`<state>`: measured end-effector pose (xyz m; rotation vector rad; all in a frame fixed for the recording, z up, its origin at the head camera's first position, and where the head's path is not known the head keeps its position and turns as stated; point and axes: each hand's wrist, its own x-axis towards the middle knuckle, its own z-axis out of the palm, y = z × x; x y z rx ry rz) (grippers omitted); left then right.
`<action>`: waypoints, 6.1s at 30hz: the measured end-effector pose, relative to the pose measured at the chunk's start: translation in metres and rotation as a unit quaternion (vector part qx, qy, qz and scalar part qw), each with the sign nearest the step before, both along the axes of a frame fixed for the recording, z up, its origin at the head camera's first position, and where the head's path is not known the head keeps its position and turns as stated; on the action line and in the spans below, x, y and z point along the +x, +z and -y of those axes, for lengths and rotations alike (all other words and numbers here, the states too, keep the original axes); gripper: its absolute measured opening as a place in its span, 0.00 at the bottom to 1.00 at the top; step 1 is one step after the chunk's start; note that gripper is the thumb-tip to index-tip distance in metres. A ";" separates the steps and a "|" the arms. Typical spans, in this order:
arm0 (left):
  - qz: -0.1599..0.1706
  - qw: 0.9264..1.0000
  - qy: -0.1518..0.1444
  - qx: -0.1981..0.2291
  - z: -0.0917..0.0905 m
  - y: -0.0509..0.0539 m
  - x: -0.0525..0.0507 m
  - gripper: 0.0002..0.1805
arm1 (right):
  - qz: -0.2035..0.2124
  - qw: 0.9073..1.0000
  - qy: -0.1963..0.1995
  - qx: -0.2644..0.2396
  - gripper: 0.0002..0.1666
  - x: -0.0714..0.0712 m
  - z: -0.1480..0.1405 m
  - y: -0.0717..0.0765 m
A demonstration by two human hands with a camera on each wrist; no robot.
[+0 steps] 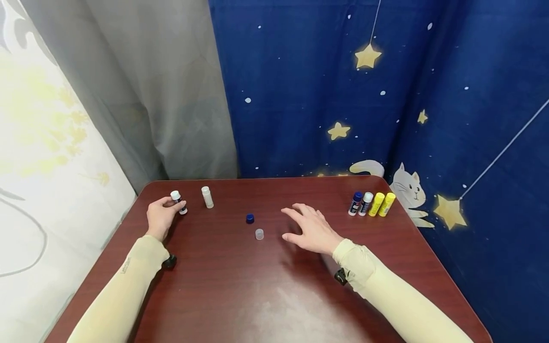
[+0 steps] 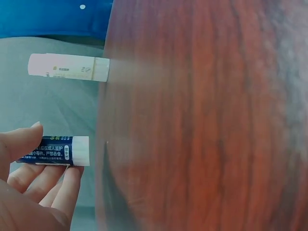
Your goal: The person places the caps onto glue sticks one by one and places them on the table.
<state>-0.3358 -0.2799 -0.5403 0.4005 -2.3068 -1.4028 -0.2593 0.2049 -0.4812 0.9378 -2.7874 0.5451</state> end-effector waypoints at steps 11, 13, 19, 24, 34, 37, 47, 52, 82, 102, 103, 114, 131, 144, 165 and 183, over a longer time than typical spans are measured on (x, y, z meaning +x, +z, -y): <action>-0.060 0.996 0.008 -0.062 -0.008 0.027 0.009 0.21 | -0.004 1.000 0.008 -0.005 0.42 0.003 0.003 0.001; -0.077 0.995 -0.004 -0.064 -0.013 0.036 0.012 0.21 | -0.006 1.000 0.010 -0.011 0.42 0.003 0.003 0.002; -0.130 0.990 -0.052 -0.022 -0.035 0.056 0.024 0.22 | 0.006 1.000 0.006 -0.021 0.42 0.002 0.001 0.005; -0.169 0.982 -0.072 -0.047 -0.054 0.067 0.036 0.21 | 0.017 0.999 0.004 -0.038 0.42 0.003 -0.002 0.009; -0.233 0.960 -0.141 -0.064 -0.091 0.090 0.057 0.18 | 0.011 0.999 0.012 -0.052 0.41 -0.005 0.005 0.017; -0.250 0.953 -0.154 -0.078 -0.100 0.094 0.063 0.17 | 0.014 0.998 0.020 -0.057 0.41 -0.008 0.010 0.022; -0.277 0.934 -0.193 -0.121 -0.121 0.096 0.082 0.17 | 0.012 0.998 0.046 -0.033 0.40 -0.029 0.035 0.049; -0.281 0.925 -0.207 -0.147 -0.131 0.099 0.091 0.16 | -0.001 0.998 0.053 -0.019 0.38 -0.047 0.055 0.059; -0.308 0.909 -0.229 -0.160 -0.144 0.087 0.125 0.15 | 0.015 0.983 0.093 0.157 0.14 -0.112 0.138 -0.011; -0.296 0.914 -0.219 -0.172 -0.142 0.079 0.123 0.14 | -0.005 0.983 0.096 0.153 0.12 -0.108 0.143 -0.018; -0.296 0.914 -0.216 -0.174 -0.142 0.079 0.123 0.14 | -0.010 0.984 0.096 0.152 0.12 -0.108 0.142 -0.017; -0.295 0.914 -0.210 -0.184 -0.145 0.081 0.118 0.15 | -0.072 0.983 0.113 0.127 0.09 -0.102 0.134 0.016; -0.265 0.922 -0.196 -0.203 -0.148 0.086 0.102 0.14 | -0.141 0.984 0.091 0.060 0.13 -0.094 0.106 0.070; -0.263 0.925 -0.167 -0.218 -0.149 0.094 0.075 0.14 | -0.142 0.988 0.041 -0.043 0.15 -0.082 0.068 0.120; -0.254 0.924 -0.143 -0.249 -0.158 0.093 0.064 0.15 | -0.128 0.979 -0.008 -0.160 0.15 -0.047 0.025 0.111; -0.247 0.918 -0.154 -0.268 -0.164 0.096 0.065 0.16 | -0.106 0.977 0.020 -0.184 0.14 -0.044 0.038 0.103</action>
